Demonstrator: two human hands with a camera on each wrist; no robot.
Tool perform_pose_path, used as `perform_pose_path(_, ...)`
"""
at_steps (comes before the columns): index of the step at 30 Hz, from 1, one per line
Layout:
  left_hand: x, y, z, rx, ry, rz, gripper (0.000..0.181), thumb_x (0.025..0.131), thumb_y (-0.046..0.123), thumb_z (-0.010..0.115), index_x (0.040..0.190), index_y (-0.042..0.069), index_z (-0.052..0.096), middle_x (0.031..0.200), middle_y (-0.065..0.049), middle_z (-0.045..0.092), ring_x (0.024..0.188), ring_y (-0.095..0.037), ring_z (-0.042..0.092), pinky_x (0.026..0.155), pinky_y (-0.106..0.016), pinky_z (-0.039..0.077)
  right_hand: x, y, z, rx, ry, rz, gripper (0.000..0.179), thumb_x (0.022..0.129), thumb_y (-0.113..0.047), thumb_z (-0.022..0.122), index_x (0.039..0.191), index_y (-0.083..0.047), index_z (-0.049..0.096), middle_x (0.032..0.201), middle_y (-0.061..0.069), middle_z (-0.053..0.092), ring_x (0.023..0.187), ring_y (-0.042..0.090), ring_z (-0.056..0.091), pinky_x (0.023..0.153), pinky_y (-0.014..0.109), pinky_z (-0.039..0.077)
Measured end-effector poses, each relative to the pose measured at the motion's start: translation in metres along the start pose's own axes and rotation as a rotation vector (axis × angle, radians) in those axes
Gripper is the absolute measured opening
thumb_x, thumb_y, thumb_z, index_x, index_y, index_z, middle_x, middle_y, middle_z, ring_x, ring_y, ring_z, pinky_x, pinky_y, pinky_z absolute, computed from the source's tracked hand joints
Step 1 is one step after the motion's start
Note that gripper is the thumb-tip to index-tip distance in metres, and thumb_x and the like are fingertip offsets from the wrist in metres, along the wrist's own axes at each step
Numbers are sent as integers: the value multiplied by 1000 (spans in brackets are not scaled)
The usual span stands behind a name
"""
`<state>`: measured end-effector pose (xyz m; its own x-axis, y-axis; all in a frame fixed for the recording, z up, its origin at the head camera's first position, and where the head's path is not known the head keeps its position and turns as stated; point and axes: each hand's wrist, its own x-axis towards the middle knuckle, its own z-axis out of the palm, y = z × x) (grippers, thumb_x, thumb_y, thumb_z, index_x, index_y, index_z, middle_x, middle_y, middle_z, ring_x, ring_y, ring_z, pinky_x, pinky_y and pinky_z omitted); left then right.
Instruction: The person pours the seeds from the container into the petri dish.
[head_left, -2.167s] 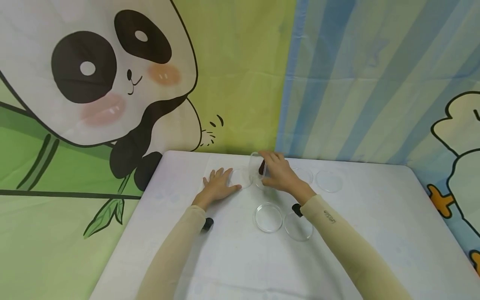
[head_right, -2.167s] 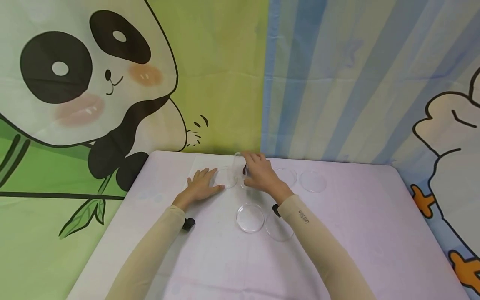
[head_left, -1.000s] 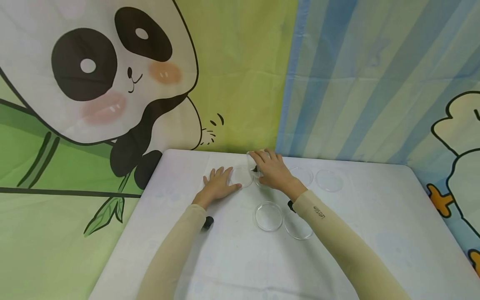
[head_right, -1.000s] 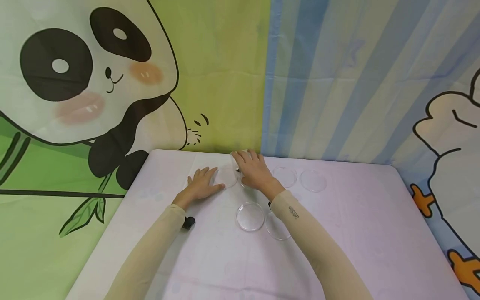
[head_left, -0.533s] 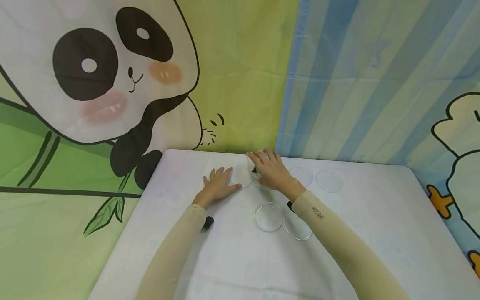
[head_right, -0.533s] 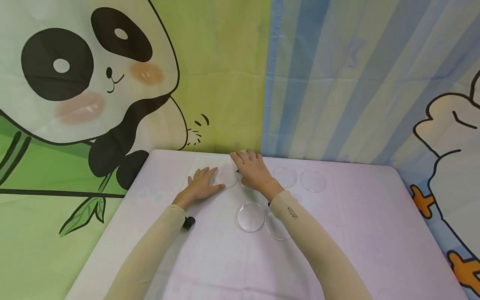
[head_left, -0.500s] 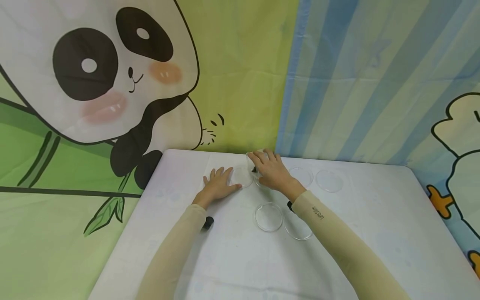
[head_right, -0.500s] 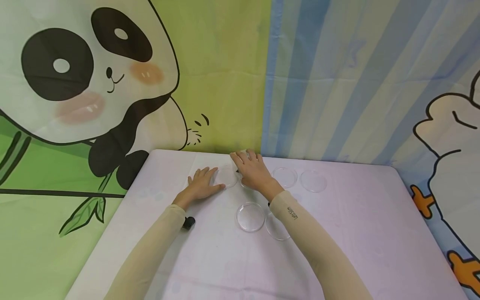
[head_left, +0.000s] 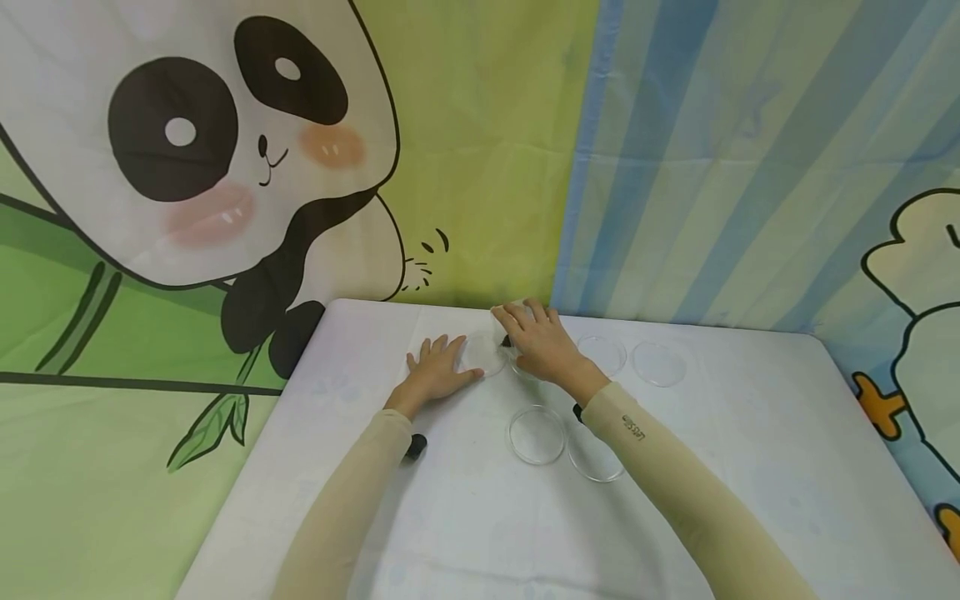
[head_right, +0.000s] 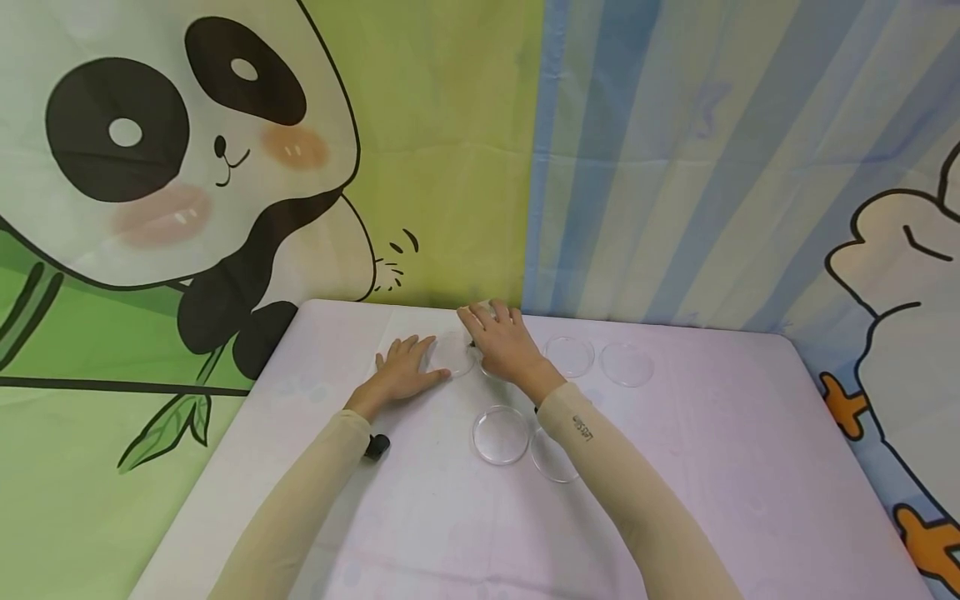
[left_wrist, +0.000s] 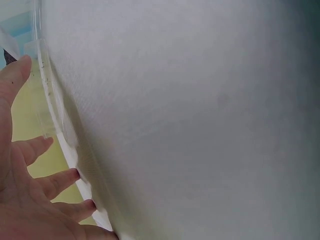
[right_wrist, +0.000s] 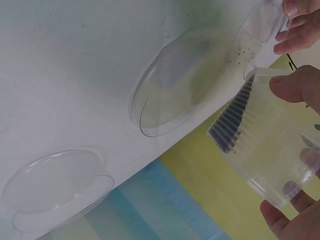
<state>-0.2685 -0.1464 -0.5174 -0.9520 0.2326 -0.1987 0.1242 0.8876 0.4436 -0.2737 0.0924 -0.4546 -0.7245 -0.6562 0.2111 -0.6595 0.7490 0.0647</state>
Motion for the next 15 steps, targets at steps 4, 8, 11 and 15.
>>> perform_pose_path(4, -1, 0, 0, 1, -4, -4, 89, 91, 68, 58, 159, 21, 28, 162, -20, 19, 147, -51, 6, 107, -77, 3, 0, -1, -1, -12, -2, -3, 92, 81, -16, 84, 157, -12, 31, 152, 12, 39, 136, 42, 35, 99, 60, 39)
perform_pose_path(8, -2, 0, 0, -2, -2, -5, 89, 90, 68, 58, 159, 21, 28, 162, -19, 20, 147, -51, 6, 107, -76, 3, 0, -2, -1, -28, -5, -4, 93, 81, -18, 84, 157, -13, 30, 153, 12, 38, 137, 43, 34, 100, 61, 38)
perform_pose_path(11, -2, 1, 0, -7, 3, -6, 88, 91, 67, 58, 159, 20, 29, 162, -19, 20, 147, -50, 7, 107, -76, 3, 0, -2, -2, -35, -8, -3, 93, 81, -19, 84, 157, -13, 30, 153, 12, 38, 137, 43, 34, 100, 61, 38)
perform_pose_path(15, -3, 1, -1, -4, 8, -5, 88, 91, 67, 58, 160, 21, 28, 162, -19, 20, 147, -50, 7, 107, -76, 4, 0, -3, -2, -31, -15, 2, 94, 81, -19, 84, 157, -13, 30, 154, 12, 38, 138, 43, 33, 101, 61, 37)
